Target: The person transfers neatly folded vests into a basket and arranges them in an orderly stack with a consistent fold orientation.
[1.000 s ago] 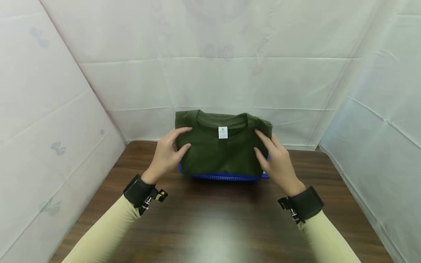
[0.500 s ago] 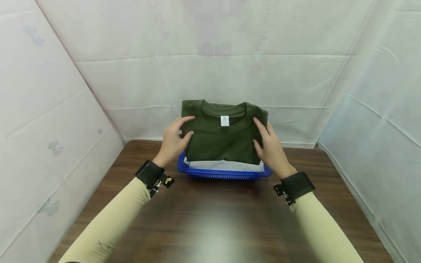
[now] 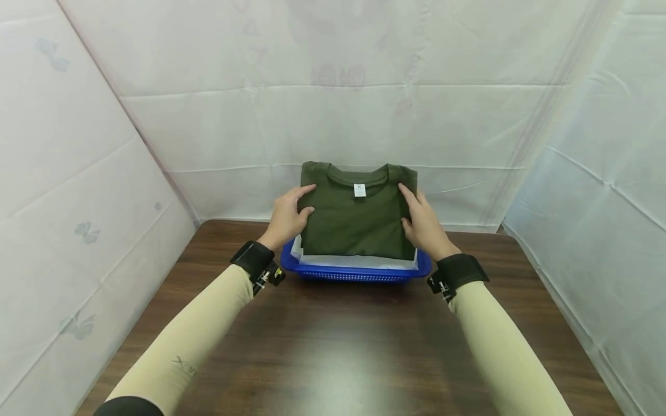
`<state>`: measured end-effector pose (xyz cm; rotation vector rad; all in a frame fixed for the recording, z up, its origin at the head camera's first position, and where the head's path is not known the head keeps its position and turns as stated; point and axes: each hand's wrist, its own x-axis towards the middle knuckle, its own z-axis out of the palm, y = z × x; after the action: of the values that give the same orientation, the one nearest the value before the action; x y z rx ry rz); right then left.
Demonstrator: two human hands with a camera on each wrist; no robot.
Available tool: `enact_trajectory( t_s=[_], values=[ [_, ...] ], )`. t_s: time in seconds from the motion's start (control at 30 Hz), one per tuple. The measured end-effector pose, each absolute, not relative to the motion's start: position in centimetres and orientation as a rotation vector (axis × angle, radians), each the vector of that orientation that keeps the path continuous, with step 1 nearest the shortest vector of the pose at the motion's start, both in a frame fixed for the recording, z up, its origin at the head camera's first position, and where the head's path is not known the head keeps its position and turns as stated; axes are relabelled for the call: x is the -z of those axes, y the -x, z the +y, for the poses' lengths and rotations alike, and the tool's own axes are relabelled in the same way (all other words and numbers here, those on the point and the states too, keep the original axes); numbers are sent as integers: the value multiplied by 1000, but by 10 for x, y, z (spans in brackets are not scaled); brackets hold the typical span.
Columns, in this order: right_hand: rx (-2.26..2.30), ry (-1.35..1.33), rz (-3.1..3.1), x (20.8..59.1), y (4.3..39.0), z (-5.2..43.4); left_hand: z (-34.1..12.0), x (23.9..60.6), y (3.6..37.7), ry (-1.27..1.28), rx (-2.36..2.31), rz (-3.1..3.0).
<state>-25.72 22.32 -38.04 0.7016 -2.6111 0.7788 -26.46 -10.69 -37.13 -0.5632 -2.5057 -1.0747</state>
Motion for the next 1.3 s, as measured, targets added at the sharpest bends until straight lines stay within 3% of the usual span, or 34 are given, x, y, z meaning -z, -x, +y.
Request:
enact_trajectory(
  t_s=[0.63, 1.3],
  values=[
    [-747, -697, -2980, 407, 287, 215, -109, 397, 280, 362, 1158, -2804],
    [-635, -617, -3197, 414, 285, 213, -107, 417, 286, 290, 1094, -2985]
  ],
)
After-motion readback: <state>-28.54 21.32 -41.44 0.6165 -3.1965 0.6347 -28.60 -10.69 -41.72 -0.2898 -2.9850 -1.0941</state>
